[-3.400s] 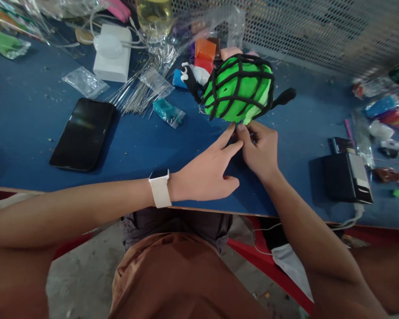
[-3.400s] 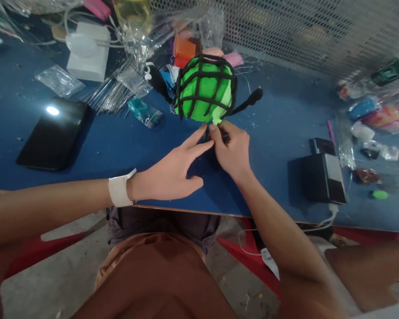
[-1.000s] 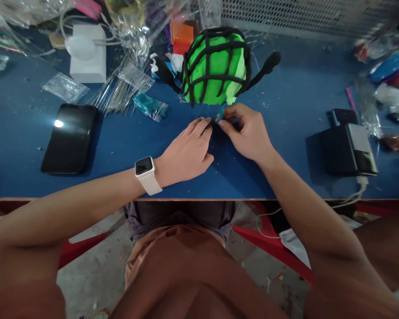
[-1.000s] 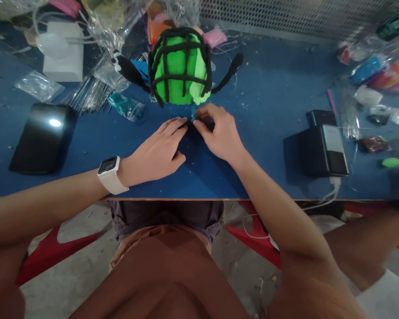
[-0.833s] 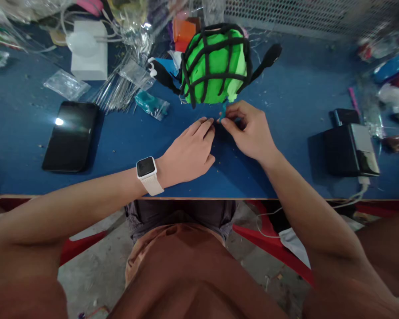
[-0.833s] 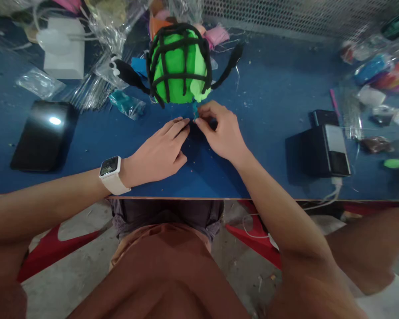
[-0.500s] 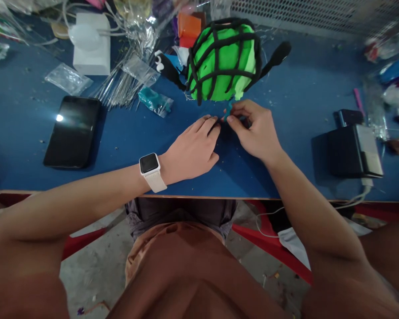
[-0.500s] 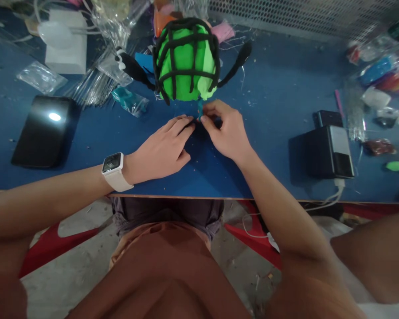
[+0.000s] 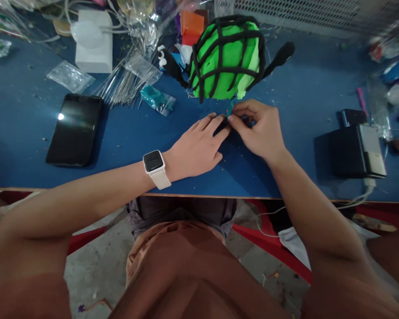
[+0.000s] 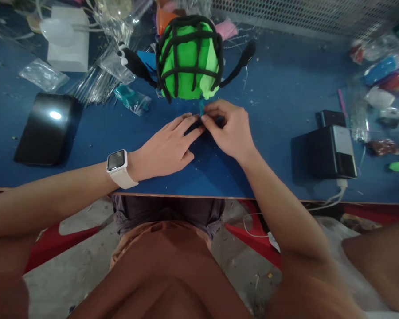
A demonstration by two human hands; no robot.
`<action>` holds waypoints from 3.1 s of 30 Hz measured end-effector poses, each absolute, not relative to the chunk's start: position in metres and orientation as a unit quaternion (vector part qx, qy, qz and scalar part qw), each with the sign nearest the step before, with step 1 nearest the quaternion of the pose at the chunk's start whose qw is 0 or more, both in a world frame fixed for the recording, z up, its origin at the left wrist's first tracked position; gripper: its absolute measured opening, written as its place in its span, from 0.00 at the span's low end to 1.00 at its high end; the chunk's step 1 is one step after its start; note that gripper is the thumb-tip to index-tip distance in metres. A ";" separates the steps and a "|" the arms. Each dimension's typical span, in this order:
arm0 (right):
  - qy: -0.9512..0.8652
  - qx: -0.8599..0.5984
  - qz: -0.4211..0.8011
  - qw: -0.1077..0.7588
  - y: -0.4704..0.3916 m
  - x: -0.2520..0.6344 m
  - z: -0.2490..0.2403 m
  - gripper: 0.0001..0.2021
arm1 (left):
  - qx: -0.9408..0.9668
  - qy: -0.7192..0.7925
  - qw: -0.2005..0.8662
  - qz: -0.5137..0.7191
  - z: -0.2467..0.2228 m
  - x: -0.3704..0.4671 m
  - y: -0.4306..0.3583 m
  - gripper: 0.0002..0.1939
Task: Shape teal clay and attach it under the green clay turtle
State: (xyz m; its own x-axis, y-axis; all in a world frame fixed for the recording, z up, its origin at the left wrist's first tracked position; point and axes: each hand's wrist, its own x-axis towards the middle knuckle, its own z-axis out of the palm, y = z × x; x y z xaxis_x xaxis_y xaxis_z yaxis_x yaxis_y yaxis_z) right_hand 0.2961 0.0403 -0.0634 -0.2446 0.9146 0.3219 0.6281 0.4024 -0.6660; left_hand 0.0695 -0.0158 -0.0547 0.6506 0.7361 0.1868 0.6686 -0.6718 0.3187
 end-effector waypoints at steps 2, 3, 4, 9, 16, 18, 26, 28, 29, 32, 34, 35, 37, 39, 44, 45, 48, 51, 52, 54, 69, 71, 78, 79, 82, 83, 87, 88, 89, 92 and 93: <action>-0.760 -0.512 0.207 0.343 0.039 0.296 -0.063 0.14 | 0.902 0.388 0.110 0.156 -0.056 0.070 -0.015 0.33; -0.759 -0.514 0.207 0.342 0.039 0.296 -0.063 0.14 | 0.902 0.387 0.109 0.155 -0.056 0.070 -0.015 0.33; -0.759 -0.514 0.206 0.343 0.039 0.296 -0.062 0.14 | 0.903 0.385 0.109 0.154 -0.057 0.069 -0.015 0.34; -0.771 -0.502 0.193 0.341 0.039 0.298 -0.064 0.09 | 0.906 0.381 0.104 0.150 -0.058 0.069 -0.014 0.34; -0.787 -0.493 0.163 0.334 0.036 0.297 -0.060 0.07 | 0.912 0.371 0.108 0.137 -0.053 0.067 -0.017 0.36; -0.788 -0.490 0.160 0.337 0.035 0.296 -0.059 0.07 | 0.915 0.368 0.108 0.127 -0.051 0.065 -0.018 0.36; -0.760 -0.518 0.183 0.348 0.031 0.283 -0.055 0.16 | 0.920 0.365 0.097 0.106 -0.045 0.060 -0.015 0.34; -0.758 -0.525 0.178 0.344 0.031 0.282 -0.055 0.17 | 0.921 0.360 0.096 0.112 -0.045 0.060 -0.015 0.34; -0.757 -0.527 0.174 0.345 0.031 0.282 -0.055 0.18 | 0.921 0.360 0.095 0.113 -0.045 0.061 -0.015 0.34; -0.755 -0.528 0.164 0.352 0.033 0.283 -0.057 0.17 | 0.917 0.370 0.092 0.114 -0.044 0.063 -0.017 0.34; -0.753 -0.529 0.163 0.355 0.034 0.283 -0.058 0.16 | 0.914 0.379 0.087 0.115 -0.042 0.064 -0.019 0.31; -0.752 -0.530 0.162 0.356 0.035 0.283 -0.059 0.15 | 0.914 0.381 0.083 0.114 -0.041 0.065 -0.020 0.30; -0.751 -0.532 0.159 0.356 0.036 0.283 -0.059 0.13 | 0.917 0.377 0.076 0.110 -0.038 0.066 -0.022 0.28; -0.753 -0.531 0.155 0.357 0.036 0.284 -0.060 0.11 | 0.921 0.370 0.066 0.102 -0.037 0.067 -0.023 0.27; -0.756 -0.527 0.158 0.355 0.034 0.285 -0.059 0.10 | 0.925 0.365 0.057 0.093 -0.037 0.067 -0.025 0.30; -0.756 -0.528 0.159 0.353 0.033 0.285 -0.058 0.10 | 0.923 0.368 0.056 0.096 -0.037 0.067 -0.025 0.30; -0.758 -0.527 0.160 0.350 0.033 0.285 -0.057 0.10 | 0.919 0.377 0.054 0.099 -0.038 0.067 -0.024 0.31; -0.757 -0.527 0.162 0.349 0.033 0.285 -0.056 0.10 | 0.921 0.372 0.063 0.095 -0.039 0.067 -0.022 0.32; -0.757 -0.528 0.162 0.348 0.032 0.286 -0.056 0.10 | 0.922 0.371 0.067 0.093 -0.039 0.066 -0.022 0.32; -0.758 -0.528 0.165 0.345 0.032 0.286 -0.056 0.09 | 0.922 0.369 0.076 0.092 -0.040 0.066 -0.020 0.33; -0.755 -0.529 0.180 0.343 0.031 0.291 -0.054 0.07 | 0.918 0.376 0.082 0.099 -0.039 0.066 -0.020 0.29; -0.757 -0.526 0.184 0.342 0.031 0.291 -0.054 0.07 | 0.917 0.372 0.086 0.114 -0.041 0.065 -0.019 0.30; -0.756 -0.523 0.197 0.340 0.030 0.291 -0.054 0.05 | 0.910 0.386 0.098 0.114 -0.044 0.065 -0.016 0.30; -0.757 -0.523 0.197 0.340 0.030 0.291 -0.054 0.05 | 0.909 0.388 0.099 0.110 -0.045 0.065 -0.016 0.31; -0.756 -0.525 0.196 0.338 0.031 0.291 -0.055 0.05 | 0.908 0.389 0.099 0.118 -0.046 0.067 -0.017 0.32; -0.756 -0.523 0.199 0.339 0.031 0.291 -0.055 0.05 | 0.908 0.387 0.099 0.124 -0.048 0.067 -0.017 0.32; -0.756 -0.520 0.203 0.342 0.031 0.290 -0.055 0.04 | 0.909 0.383 0.094 0.135 -0.052 0.069 -0.018 0.33; -0.757 -0.521 0.201 0.340 0.031 0.290 -0.055 0.04 | 0.909 0.383 0.092 0.134 -0.052 0.070 -0.018 0.33; -0.758 -0.522 0.197 0.337 0.032 0.290 -0.055 0.04 | 0.909 0.386 0.090 0.132 -0.052 0.070 -0.018 0.33; -0.766 -0.521 0.178 0.332 0.033 0.292 -0.058 0.04 | 0.909 0.392 0.088 0.112 -0.048 0.071 -0.018 0.33; -0.769 -0.520 0.170 0.332 0.034 0.293 -0.059 0.04 | 0.909 0.393 0.088 0.105 -0.046 0.071 -0.019 0.33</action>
